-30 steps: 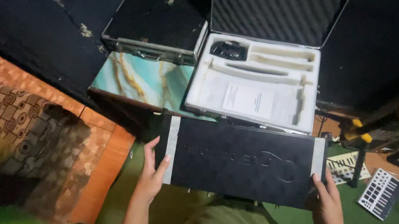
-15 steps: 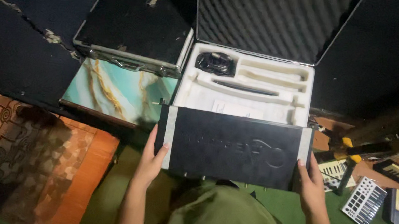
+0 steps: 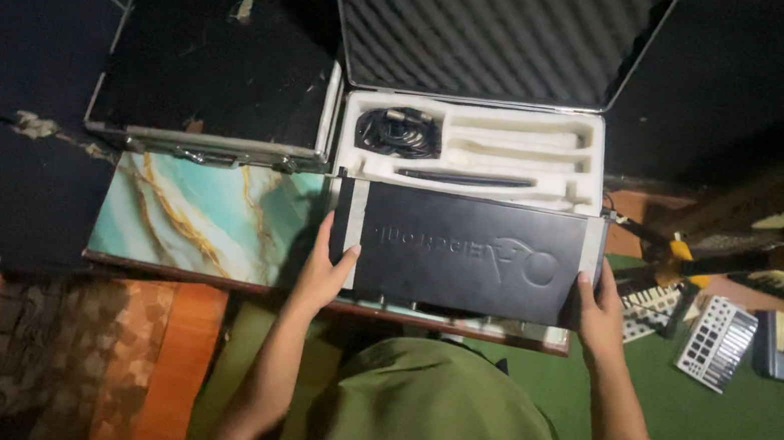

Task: The person picks up a black electronic unit and two microphones and places them into a padded silver case on a workbench. They then close the case lid and secure the metal latches.

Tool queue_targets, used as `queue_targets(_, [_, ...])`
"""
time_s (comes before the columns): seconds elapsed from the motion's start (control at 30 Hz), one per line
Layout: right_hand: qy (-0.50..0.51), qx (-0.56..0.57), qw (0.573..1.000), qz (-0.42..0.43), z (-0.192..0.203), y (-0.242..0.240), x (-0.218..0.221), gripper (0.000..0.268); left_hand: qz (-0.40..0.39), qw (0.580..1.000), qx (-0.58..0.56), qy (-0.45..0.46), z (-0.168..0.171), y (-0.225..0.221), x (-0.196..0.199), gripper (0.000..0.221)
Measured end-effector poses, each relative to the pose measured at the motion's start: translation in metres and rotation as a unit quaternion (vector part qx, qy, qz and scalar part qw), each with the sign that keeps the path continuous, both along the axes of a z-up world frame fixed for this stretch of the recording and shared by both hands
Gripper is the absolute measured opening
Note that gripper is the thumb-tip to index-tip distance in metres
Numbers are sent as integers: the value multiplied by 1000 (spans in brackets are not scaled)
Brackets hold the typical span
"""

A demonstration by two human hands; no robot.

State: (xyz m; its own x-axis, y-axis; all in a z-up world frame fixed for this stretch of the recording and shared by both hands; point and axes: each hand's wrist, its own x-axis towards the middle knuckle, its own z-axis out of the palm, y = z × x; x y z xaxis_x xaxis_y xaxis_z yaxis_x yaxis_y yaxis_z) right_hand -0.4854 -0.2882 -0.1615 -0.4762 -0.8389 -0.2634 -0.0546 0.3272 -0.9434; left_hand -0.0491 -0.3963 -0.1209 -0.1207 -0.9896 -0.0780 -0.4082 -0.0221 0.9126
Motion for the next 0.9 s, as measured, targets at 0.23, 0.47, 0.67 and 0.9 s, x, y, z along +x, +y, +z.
queue_targets(0.23, [65,4,998,2,-23,-21,4,61,-23,998,54,-2,-22,-34,9,85])
queue_targets(0.47, [81,56,995,-2,-26,-34,6,63,-34,990,139,-11,-36,-49,16,95])
queue_targets(0.67, [97,38,995,9,-20,-41,13,62,-44,993,112,-9,-40,-54,17,95])
queue_targets(0.9, [232,147,961,37,4,-50,18,59,-41,982,171,-63,-26,-56,10,92])
